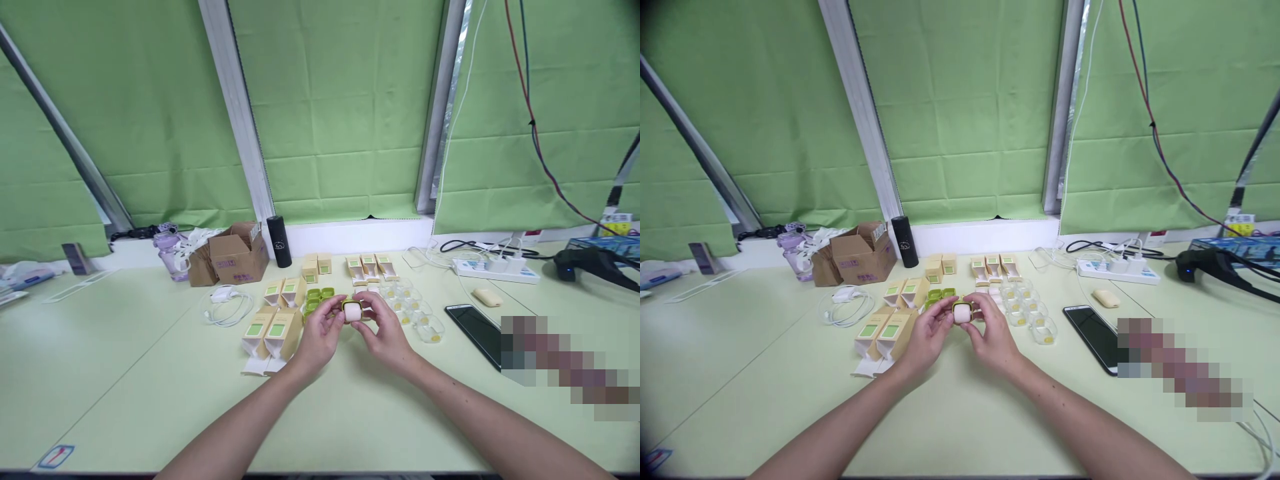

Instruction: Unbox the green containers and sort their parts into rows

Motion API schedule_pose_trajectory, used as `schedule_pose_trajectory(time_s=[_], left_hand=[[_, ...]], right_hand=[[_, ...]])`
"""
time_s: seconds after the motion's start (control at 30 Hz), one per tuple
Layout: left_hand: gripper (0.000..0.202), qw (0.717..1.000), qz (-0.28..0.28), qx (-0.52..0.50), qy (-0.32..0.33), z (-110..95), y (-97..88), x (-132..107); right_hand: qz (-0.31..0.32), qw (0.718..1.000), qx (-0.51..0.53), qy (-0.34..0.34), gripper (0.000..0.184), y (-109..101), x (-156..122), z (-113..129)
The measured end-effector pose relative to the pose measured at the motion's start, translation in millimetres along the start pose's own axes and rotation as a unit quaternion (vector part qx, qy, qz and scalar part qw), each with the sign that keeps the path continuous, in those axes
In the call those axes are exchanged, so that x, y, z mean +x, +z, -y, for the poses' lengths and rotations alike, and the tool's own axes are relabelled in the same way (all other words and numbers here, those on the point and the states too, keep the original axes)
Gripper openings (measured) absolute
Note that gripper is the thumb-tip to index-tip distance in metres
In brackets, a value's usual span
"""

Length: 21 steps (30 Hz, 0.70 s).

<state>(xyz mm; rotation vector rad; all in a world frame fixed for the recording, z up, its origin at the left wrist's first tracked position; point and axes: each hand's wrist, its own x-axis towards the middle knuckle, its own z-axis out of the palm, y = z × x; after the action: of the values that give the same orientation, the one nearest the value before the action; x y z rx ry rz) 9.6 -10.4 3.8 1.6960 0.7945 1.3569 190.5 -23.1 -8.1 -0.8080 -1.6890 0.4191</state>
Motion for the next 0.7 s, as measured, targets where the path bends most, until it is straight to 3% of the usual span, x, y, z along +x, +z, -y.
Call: schedule_pose_trajectory(time_s=[0.13, 0.3, 0.53, 0.7], left_hand=[[0.043, 1.0, -0.002, 0.01, -0.001, 1.3, 1.6, 0.2], [0.039, 0.999, -0.013, 0.039, 0.001, 3.7, 5.1, -1.6], [0.036, 0.994, -0.023, 0.109, 0.004, 0.4, 6.6, -3.8], [0.033, 0.987, -0.028, 0.158, 0.027, -3.0, 6.8, -1.6]], right_hand=[[0.007, 0.992, -0.099, -0.071, 0.042, -5.7, 1.6, 1.8], [0.007, 0.953, -0.258, -0.158, 0.042, -9.5, 1.6, 1.0], [0.018, 0.937, -0.295, -0.186, 0.027, -9.0, 3.4, 1.2], [0.027, 0.927, -0.309, -0.211, 0.027, -8.1, 5.2, 3.1]])
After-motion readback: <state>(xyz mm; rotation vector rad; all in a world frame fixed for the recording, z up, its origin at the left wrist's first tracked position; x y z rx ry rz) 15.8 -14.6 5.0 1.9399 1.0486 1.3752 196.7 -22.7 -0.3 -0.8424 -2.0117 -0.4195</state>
